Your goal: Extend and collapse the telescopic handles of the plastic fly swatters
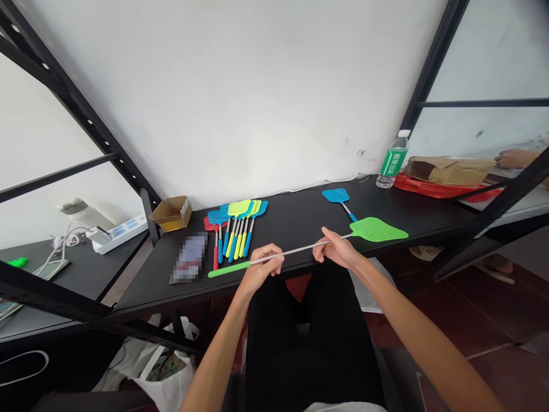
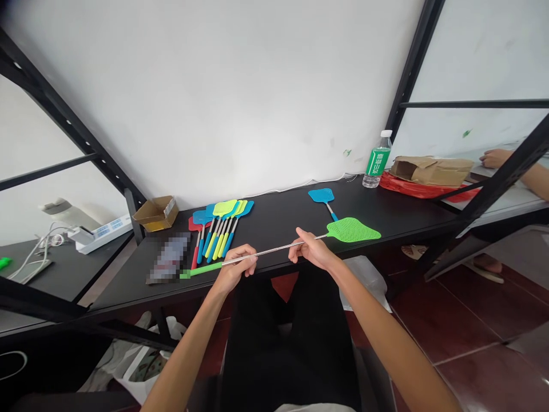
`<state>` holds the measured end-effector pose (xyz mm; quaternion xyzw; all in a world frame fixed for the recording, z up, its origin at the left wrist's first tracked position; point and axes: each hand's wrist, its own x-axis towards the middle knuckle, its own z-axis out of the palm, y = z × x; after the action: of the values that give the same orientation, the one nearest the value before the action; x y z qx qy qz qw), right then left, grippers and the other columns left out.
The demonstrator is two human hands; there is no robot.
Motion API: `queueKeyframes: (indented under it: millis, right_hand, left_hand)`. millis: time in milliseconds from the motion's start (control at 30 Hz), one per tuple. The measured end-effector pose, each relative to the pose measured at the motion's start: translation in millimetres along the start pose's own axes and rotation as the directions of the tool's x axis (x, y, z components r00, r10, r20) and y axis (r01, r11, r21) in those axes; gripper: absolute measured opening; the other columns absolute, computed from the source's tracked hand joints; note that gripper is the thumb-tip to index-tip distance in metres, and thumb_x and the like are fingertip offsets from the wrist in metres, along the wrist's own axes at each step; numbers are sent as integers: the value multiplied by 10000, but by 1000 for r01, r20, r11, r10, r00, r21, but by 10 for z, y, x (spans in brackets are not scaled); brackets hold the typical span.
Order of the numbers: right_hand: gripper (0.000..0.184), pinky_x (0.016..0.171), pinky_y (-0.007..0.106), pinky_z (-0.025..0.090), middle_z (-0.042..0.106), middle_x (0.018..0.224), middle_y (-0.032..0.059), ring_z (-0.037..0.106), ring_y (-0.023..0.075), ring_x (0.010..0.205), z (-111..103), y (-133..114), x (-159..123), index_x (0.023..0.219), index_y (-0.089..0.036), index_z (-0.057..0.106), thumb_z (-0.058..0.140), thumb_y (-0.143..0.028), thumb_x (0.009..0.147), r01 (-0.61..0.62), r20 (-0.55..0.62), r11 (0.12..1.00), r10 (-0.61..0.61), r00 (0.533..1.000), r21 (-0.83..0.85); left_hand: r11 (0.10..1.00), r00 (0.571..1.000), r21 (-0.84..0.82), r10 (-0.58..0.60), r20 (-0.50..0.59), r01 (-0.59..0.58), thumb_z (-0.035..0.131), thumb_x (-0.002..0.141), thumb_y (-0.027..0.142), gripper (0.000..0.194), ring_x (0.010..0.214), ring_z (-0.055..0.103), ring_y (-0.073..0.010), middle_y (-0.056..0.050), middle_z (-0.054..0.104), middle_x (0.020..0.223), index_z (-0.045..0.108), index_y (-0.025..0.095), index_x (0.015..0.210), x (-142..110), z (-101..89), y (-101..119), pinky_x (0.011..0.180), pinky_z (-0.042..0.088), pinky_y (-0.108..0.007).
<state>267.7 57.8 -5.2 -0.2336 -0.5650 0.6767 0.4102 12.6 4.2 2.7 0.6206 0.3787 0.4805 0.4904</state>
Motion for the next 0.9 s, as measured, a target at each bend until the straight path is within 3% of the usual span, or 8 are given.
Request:
queueKeyframes:
  millis: [233,467,900]
  right_hand:
    - [565,618,335,475,600,497,78,581,185,542,26,-28,-5,569,-135,730,582,-536,938,-4,-21,1000,4,1000,6]
    - [511,627,318,470,642,577,78,558,152,532,8,15,-22,622,-128,747,601,-509,929,7,-26,1000,-8,1000,-26]
    - [485,686,331,485,673,641,82,582,160,588,-101,69,-17,700,-139,770,587,-509,953,15,30,999,-13,999,-46]
  left_hand:
    - [1000,1000,-29,8,29,-7,616,907,387,297,476,468,-103,0,587,539,600,167,708,7,24,5,476,366,-227]
    - [1000,991,8,13,-135,-12,613,908,419,477,400,360,-80,18,474,418,489,178,515,9,37,-40,429,247,-236]
    - [983,971,-184,-56,-231,13,672,851,455,531,315,272,-48,58,321,357,437,183,460,55,24,-53,420,168,-258]
